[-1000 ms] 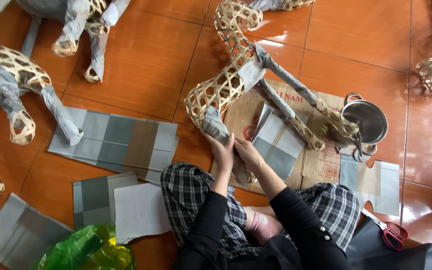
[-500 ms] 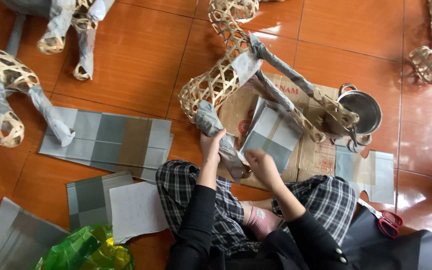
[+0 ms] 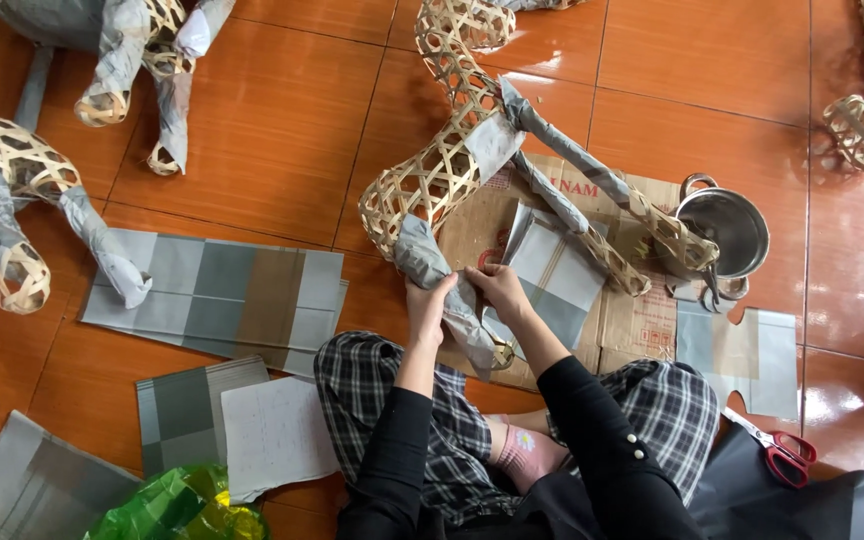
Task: The person sits on the floor and assembles a woven animal-shaped craft figure by applying adhesive to patterned paper and wrapping it around the figure's frame. They repeatedly dip a brush into a metal pot, apply adhesive to paper sheets, and smooth the paper onto the figure's body and legs.
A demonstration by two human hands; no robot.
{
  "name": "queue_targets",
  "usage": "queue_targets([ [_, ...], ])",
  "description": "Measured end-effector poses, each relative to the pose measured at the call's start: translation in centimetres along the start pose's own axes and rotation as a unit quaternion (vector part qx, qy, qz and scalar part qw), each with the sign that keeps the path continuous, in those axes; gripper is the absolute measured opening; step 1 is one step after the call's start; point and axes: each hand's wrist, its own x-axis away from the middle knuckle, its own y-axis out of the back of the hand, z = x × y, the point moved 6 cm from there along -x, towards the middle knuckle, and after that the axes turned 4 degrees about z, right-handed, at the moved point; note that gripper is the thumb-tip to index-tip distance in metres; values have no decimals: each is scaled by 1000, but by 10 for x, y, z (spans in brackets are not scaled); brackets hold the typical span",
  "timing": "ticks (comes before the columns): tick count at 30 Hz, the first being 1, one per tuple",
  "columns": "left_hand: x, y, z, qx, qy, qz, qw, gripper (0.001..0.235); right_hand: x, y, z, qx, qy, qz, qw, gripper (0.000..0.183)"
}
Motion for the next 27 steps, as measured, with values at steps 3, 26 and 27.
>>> queue_targets([
  [3, 4, -3, -6, 14, 9, 6, 1000, 107, -4, 0, 8, 53, 19, -14, 998, 32],
  [26, -10, -11, 19, 142, 104, 11, 984, 101, 111, -75, 111, 403, 297, -110, 859, 13],
  [27, -11, -10, 19, 143, 103, 11, 984, 101, 104, -76, 98, 403, 298, -111, 858, 13],
])
